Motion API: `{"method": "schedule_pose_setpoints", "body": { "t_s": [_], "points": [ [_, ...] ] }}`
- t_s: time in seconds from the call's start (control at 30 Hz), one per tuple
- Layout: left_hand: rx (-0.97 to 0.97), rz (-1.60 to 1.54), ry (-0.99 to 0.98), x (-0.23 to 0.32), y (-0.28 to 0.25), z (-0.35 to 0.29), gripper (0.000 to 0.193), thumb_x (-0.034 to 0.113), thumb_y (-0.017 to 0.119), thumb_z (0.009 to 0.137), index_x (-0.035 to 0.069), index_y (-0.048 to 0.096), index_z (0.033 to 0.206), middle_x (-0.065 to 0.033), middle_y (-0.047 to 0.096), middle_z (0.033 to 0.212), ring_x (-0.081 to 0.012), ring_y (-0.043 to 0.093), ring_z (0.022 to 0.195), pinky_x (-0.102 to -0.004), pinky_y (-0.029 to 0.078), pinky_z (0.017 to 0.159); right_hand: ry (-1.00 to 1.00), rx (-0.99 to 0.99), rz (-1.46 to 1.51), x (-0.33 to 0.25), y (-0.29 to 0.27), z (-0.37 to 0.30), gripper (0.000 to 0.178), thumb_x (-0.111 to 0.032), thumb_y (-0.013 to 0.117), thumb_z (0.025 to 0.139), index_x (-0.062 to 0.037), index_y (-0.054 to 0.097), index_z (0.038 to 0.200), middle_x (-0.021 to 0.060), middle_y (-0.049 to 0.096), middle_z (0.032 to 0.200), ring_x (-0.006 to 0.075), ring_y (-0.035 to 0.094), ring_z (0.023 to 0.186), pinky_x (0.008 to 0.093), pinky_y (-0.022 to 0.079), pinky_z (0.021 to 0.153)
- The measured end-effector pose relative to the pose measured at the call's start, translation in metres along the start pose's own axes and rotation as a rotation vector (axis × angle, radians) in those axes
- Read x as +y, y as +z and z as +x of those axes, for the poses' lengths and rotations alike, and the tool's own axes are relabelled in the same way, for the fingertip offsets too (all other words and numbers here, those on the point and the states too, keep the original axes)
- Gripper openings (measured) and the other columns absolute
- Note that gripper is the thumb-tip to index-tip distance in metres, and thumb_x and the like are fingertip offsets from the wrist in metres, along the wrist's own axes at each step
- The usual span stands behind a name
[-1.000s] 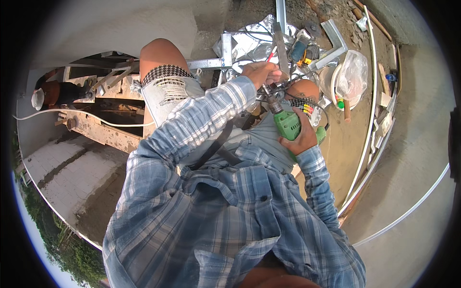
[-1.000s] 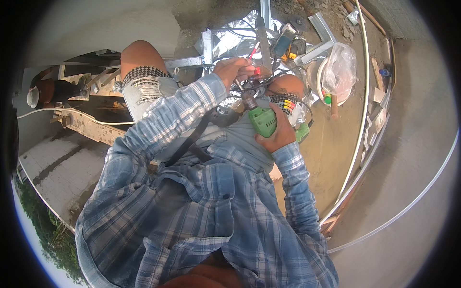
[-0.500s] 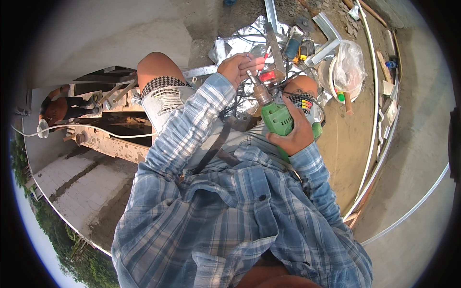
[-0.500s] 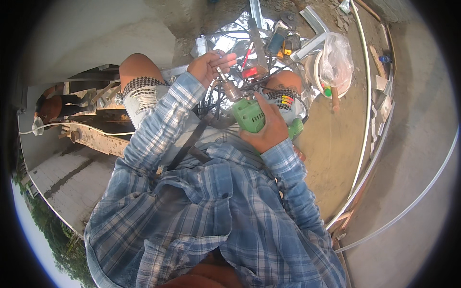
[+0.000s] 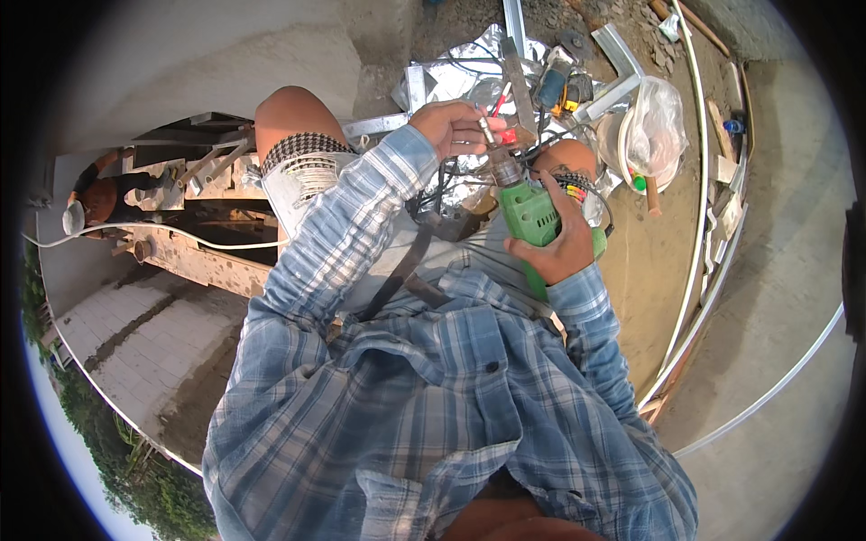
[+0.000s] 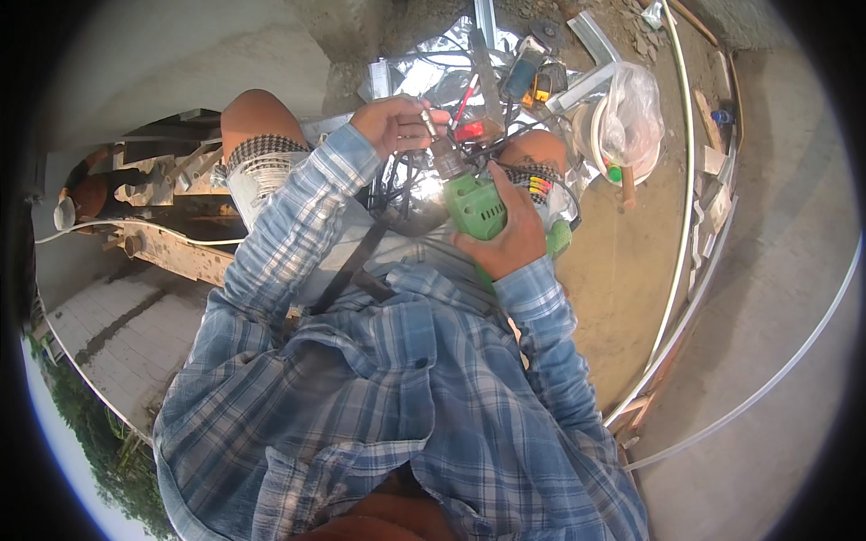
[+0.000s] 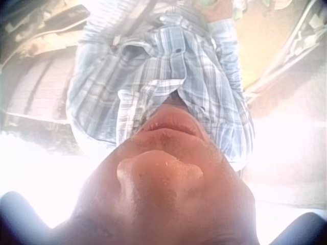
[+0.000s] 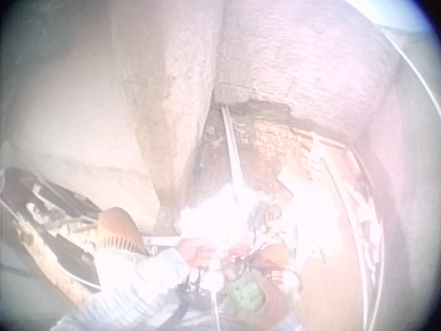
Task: The person measures and marks a metal frame using a square ruler and a red marker. They then use a green power drill to fasten screws into the frame. The person works on the ground in an outdoor construction area.
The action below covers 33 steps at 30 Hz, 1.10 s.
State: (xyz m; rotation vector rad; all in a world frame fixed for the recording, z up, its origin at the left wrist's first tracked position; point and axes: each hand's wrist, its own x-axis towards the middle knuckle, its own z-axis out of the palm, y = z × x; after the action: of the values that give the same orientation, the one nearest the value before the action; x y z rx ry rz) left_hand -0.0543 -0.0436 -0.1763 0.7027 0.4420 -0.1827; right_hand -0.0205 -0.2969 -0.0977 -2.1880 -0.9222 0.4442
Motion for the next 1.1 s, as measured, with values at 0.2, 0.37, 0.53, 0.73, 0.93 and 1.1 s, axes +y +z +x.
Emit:
{"method": "schedule_pose_setpoints", "body": {
  "t_s": [0.2,0.37,0.53,0.73,0.93,1.1],
  "points": [
    [-0.036,-0.012,0.079,-0.009,0.038,-0.012,0.045,0.029,0.058,0.09,0.001,0.048,0.124,-0.0182,0.056,0.126,-0.0244,0.053,0.118,-0.0352,0.046,0.096,0.157,-0.069,0.252,-0.011,-0.008,0.01,0.089,-0.018,0.08,0.058,0.0028,0.041,0.136,0.0138,0.059,0.116,0.02,0.057,0.105,0.0317,0.043,0.092],
    [0.026,0.05,0.22,-0.053,0.084,0.004,0.044,0.035,0.058,0.09,0.0,0.055,0.118,-0.0126,0.063,0.108,-0.0208,0.061,0.099,-0.0357,0.049,0.087,0.105,-0.021,0.291,-0.015,-0.01,0.029,0.093,-0.027,0.082,0.062,0.0024,0.037,0.137,0.0161,0.056,0.121,0.0234,0.057,0.107,0.0338,0.045,0.092],
    [0.113,-0.363,0.008,-0.034,0.099,0.002,0.037,0.035,0.055,0.09,0.002,0.062,0.103,-0.0101,0.064,0.093,-0.0189,0.063,0.078,-0.0353,0.052,0.074,-0.199,-0.083,0.329,-0.016,-0.018,0.029,0.112,-0.044,0.085,0.062,0.0016,0.023,0.143,0.0206,0.045,0.134,0.0304,0.05,0.119,0.0375,0.041,0.098],
    [0.141,-0.353,0.206,-0.032,0.077,0.031,0.04,0.046,0.056,0.089,0.008,0.048,0.097,-0.0122,0.065,0.094,-0.0217,0.061,0.077,-0.0373,0.052,0.073,-0.321,-0.119,0.054,0.006,-0.028,0.026,0.106,-0.045,0.082,0.066,0.0053,0.027,0.141,0.0216,0.04,0.139,0.0307,0.047,0.123,0.0403,0.038,0.101],
    [0.132,0.436,0.014,0.003,0.014,0.039,0.092,0.072,0.055,0.077,0.002,0.039,0.134,-0.0249,0.052,0.126,-0.0308,0.049,0.121,-0.0389,0.041,0.101,-0.137,0.036,0.273,0.006,-0.021,0.048,0.084,-0.028,0.078,0.071,0.0066,0.038,0.135,0.02,0.048,0.133,0.0283,0.052,0.117,0.0372,0.042,0.098],
    [0.672,1.626,-0.165,0.016,-0.109,0.035,0.12,0.067,0.077,0.054,0.006,0.027,0.143,-0.0205,0.044,0.137,-0.0348,0.04,0.13,-0.0493,0.029,0.109,-0.114,-0.023,0.266,-0.007,-0.031,0.058,0.078,-0.019,0.076,0.07,0.0064,0.04,0.134,0.018,0.05,0.129,0.0268,0.054,0.114,0.0363,0.042,0.097]
  ]
}}
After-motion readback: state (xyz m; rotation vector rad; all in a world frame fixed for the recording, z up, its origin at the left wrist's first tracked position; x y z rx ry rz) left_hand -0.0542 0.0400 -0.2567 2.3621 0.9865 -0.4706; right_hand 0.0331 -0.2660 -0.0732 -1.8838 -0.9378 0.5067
